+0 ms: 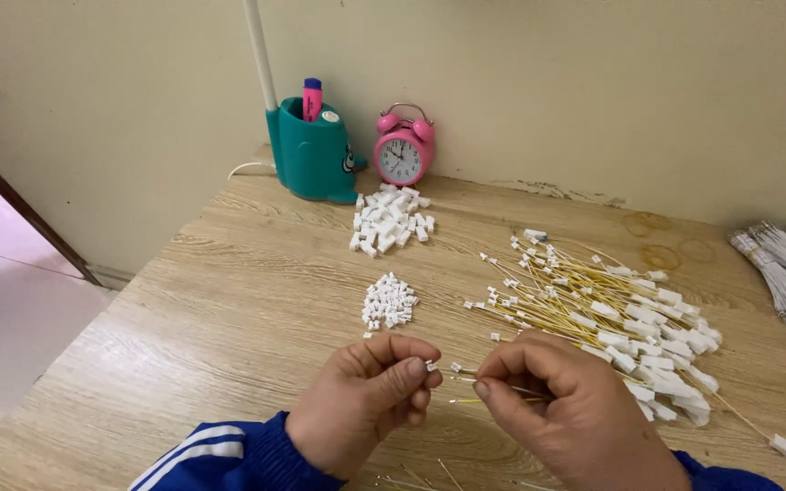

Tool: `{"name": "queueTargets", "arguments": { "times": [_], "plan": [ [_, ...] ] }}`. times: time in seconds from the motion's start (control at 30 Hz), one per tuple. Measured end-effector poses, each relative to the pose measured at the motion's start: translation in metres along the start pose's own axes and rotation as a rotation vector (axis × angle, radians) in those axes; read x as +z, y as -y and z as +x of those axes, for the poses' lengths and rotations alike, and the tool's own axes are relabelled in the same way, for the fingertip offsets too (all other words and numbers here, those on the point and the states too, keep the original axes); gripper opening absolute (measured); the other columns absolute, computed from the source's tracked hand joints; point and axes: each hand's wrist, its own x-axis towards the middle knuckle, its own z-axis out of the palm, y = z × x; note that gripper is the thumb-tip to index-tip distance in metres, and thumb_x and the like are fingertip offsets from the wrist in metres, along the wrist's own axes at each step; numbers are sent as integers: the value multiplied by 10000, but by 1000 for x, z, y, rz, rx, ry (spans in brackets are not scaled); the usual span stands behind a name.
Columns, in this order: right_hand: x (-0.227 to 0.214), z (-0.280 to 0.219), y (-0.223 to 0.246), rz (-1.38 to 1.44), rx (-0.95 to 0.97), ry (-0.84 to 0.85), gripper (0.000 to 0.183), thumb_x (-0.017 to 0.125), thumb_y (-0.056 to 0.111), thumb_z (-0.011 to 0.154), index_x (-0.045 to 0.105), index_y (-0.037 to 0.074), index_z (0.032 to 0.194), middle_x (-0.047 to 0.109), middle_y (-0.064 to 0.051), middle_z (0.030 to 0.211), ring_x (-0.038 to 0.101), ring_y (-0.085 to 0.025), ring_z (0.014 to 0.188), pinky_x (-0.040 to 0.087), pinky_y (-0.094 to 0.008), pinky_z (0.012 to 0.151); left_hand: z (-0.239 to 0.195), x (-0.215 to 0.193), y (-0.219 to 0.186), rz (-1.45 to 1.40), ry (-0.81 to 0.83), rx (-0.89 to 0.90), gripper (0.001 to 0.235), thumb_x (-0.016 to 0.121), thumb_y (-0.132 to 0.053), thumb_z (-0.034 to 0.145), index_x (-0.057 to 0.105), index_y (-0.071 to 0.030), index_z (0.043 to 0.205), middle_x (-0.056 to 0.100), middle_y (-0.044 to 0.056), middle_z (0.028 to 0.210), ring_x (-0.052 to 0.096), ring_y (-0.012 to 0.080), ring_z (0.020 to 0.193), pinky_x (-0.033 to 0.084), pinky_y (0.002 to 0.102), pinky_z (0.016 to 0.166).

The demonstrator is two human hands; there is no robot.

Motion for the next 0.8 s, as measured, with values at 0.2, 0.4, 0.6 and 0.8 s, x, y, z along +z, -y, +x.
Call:
{"name": "queueTargets", "arguments": {
  "times": [0.2, 0.4, 0.6, 0.8],
  "plan": [
    [3, 0, 2, -66, -55, -5, 39, 739, 127, 768, 747, 145, 735, 654, 47, 673, 597, -58, 575, 491, -212, 540, -6, 3, 3, 23, 68, 46, 96, 632, 6, 897, 649, 19, 990, 681, 191, 815, 584, 187, 597, 460, 264, 545],
    [2, 0, 6, -136, -58, -10, 30, 740, 153, 768, 744, 159, 738, 635, 54, 650, 576, -67, 559, 472, -225, 536, -5, 4, 5, 28, 52, 55, 118, 662, 35, 866, 673, 46, 983, 699, 192, 799, 606, 194, 610, 474, 264, 547],
    [2, 0, 9, -198, -109, -8, 65, 718, 175, 787, 712, 172, 722, 613, 62, 633, 561, -78, 559, 458, -236, 533, -5, 3, 6, 82, 104, 108, 137, 697, 9, 840, 689, 57, 968, 654, 155, 707, 590, 182, 612, 486, 280, 566],
    [2, 0, 17, -231, -234, -36, 84, 698, 84, 760, 678, 157, 725, 641, 61, 657, 592, -62, 578, 484, -210, 547, -5, 2, 6, 90, 94, 116, 153, 692, 46, 837, 676, 50, 989, 647, 149, 717, 588, 188, 601, 499, 280, 561]
  ]
}}
